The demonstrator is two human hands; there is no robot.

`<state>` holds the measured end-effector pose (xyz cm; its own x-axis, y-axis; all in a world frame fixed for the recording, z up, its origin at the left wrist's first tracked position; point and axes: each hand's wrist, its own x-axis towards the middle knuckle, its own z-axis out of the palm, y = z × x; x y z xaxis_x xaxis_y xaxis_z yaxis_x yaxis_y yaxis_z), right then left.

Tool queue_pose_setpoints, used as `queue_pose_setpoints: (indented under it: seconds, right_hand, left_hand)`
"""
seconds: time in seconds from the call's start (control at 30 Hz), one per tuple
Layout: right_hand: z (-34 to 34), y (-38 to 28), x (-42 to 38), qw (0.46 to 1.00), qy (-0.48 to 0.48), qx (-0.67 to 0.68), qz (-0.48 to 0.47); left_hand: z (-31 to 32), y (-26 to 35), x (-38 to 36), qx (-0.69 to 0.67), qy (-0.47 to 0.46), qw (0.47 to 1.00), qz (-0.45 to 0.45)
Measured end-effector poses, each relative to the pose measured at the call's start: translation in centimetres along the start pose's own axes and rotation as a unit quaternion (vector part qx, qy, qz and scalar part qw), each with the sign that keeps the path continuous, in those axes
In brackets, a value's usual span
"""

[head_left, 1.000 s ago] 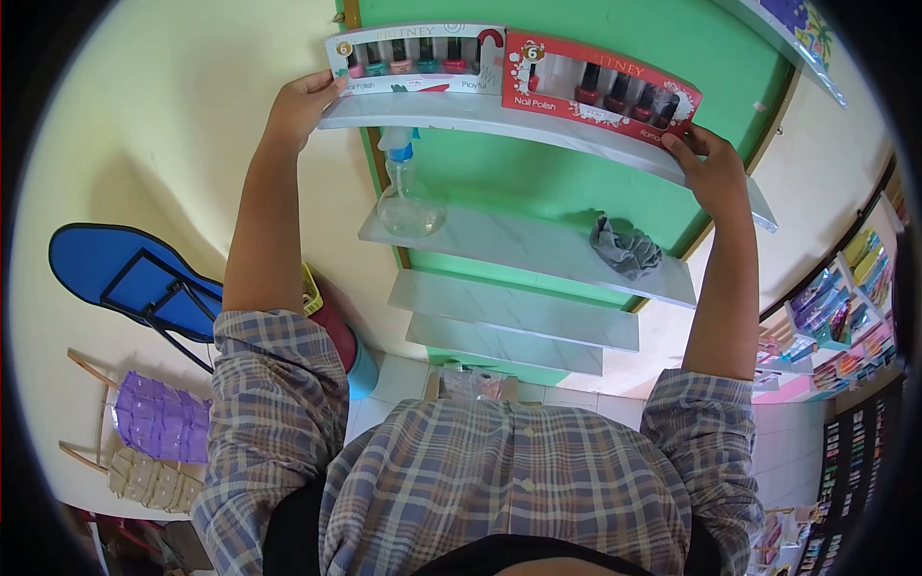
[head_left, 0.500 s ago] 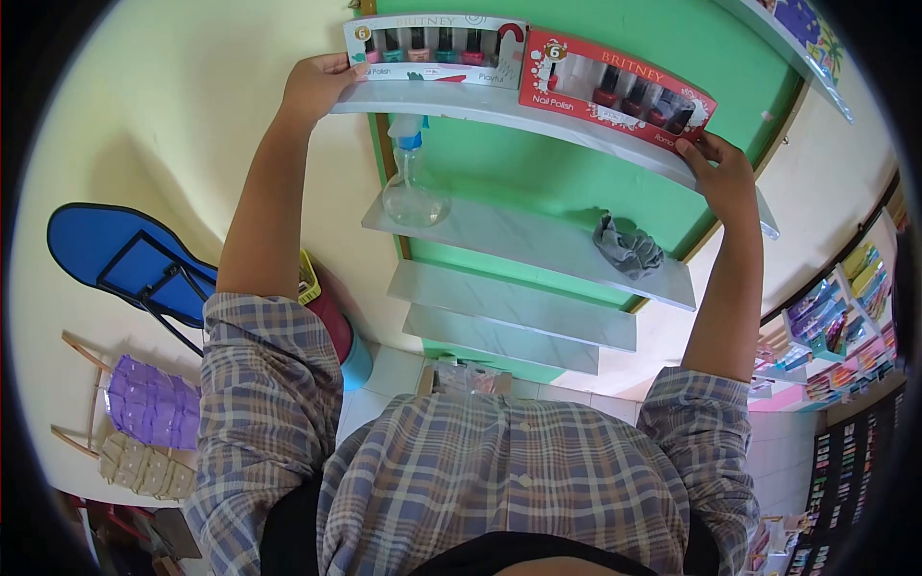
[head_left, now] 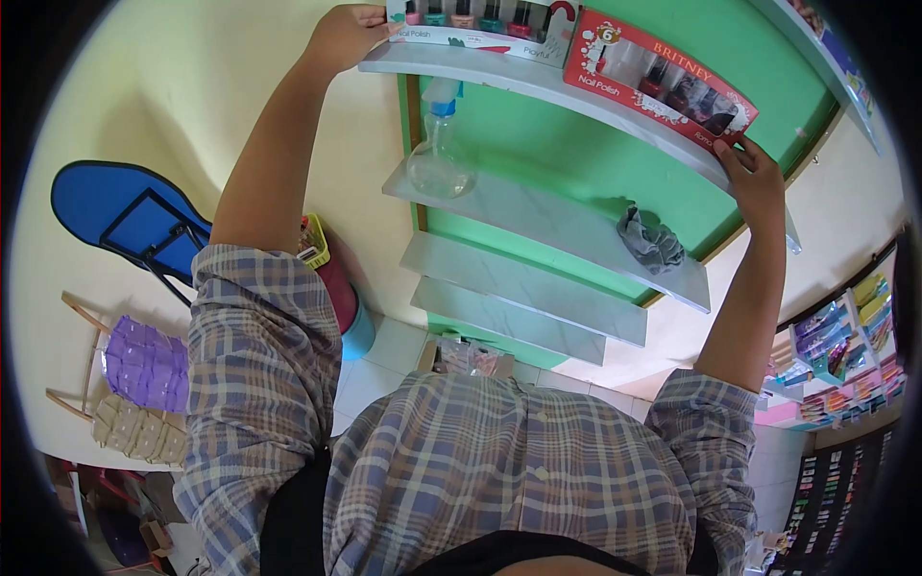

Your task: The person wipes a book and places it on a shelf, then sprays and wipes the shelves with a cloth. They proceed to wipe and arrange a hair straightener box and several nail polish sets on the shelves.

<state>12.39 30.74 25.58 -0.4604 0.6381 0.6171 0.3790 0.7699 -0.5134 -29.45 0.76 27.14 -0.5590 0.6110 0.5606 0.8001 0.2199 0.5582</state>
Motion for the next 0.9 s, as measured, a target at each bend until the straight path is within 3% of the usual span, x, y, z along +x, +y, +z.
queue_pose_setpoints:
  seconds: [0.07,0.3,0.37,0.4,0.63,0.9]
  right_hand:
    - [0.1,0.4,0.2,1.0,0.006,0.006,-0.009]
    - [-0.5,-0.3,-0.6,1.0,0.004,0.011,-0.012]
    - [-0.7,0.7,0.1,0.999,-0.014,0.035,0.002]
    - [-0.7,0.7,0.3,0.997,-0.044,0.063,0.011]
    - [-0.6,0.8,-0.4,0.999,0.011,0.039,0.0]
    - [-1.0,1.1,-0.2,0.999,-0.014,0.042,0.007]
  left_hand:
    - [0.2,1.0,-0.6,0.019,0.004,1.0,0.007]
    - [0.6,0.0,0.1,-0.134,-0.016,0.989,0.064]
    - [1.1,-0.7,0.3,-0.197,-0.013,0.98,0.021]
    - [1.3,-0.6,0.2,-0.198,-0.016,0.98,0.028]
    - [1.4,0.8,-0.8,-0.17,0.022,0.985,-0.015]
    - [1.7,1.4,-1.1,-0.147,0.02,0.989,-0.024]
